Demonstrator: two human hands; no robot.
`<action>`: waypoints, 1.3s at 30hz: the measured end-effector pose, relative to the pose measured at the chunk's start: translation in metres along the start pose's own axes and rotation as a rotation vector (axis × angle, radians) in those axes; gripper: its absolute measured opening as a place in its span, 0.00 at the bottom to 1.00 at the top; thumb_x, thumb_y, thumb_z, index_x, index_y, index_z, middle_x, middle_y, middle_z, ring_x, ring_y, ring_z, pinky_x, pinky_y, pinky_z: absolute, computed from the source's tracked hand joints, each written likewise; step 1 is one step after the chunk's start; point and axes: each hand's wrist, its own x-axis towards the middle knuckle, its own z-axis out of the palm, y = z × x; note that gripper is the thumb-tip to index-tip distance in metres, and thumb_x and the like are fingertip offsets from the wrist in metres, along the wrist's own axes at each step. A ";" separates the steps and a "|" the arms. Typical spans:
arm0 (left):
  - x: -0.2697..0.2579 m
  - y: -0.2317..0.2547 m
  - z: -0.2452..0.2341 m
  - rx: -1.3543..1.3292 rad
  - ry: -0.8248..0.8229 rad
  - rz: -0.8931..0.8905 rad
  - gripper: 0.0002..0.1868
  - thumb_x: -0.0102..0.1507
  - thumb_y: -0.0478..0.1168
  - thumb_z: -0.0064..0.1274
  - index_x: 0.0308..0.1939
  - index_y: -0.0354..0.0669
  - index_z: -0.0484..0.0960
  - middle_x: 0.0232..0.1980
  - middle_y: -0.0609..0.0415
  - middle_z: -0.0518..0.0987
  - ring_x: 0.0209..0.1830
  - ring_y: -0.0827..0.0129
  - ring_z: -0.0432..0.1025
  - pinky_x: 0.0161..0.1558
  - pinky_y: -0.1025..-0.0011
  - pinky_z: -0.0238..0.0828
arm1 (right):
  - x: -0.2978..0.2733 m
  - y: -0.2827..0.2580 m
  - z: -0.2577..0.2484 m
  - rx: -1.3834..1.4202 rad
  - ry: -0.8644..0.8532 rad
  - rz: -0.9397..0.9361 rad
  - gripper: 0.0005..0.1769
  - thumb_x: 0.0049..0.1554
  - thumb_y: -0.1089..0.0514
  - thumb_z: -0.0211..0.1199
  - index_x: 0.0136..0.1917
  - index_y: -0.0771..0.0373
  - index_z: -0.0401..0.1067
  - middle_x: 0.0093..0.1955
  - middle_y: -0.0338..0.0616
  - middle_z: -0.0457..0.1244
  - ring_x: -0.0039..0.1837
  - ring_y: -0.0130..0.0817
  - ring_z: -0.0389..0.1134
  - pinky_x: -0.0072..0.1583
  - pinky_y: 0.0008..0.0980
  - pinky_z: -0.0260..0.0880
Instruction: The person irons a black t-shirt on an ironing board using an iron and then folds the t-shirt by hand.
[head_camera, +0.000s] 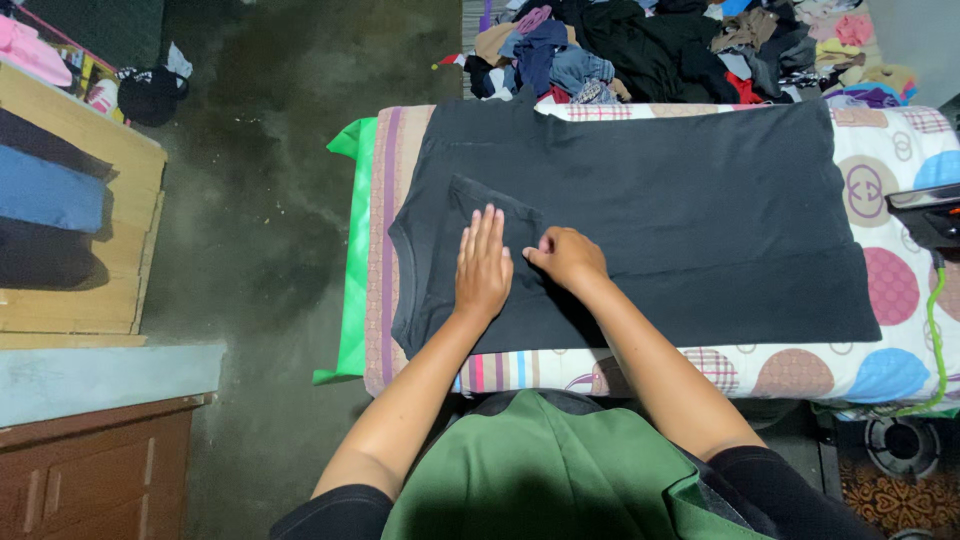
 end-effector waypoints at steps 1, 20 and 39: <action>-0.003 -0.001 0.001 0.056 0.025 -0.005 0.31 0.70 0.40 0.39 0.78 0.36 0.61 0.80 0.43 0.61 0.83 0.51 0.52 0.80 0.53 0.46 | 0.004 0.001 0.004 0.121 -0.013 -0.051 0.20 0.54 0.44 0.70 0.40 0.62 0.71 0.39 0.42 0.65 0.43 0.37 0.65 0.47 0.39 0.65; -0.013 -0.008 -0.006 0.040 -0.171 -0.039 0.30 0.73 0.48 0.38 0.78 0.41 0.59 0.82 0.44 0.57 0.83 0.54 0.49 0.78 0.54 0.41 | 0.025 0.045 0.059 1.009 -0.030 0.020 0.09 0.59 0.59 0.63 0.42 0.60 0.64 0.33 0.31 0.55 0.36 0.21 0.51 0.37 0.28 0.52; -0.030 0.018 -0.020 0.144 -0.222 0.133 0.31 0.68 0.55 0.48 0.72 0.46 0.69 0.78 0.45 0.63 0.80 0.47 0.51 0.76 0.43 0.43 | 0.047 0.024 0.035 0.533 0.171 -0.194 0.33 0.50 0.61 0.71 0.65 0.61 0.61 0.38 0.38 0.63 0.40 0.28 0.66 0.44 0.33 0.70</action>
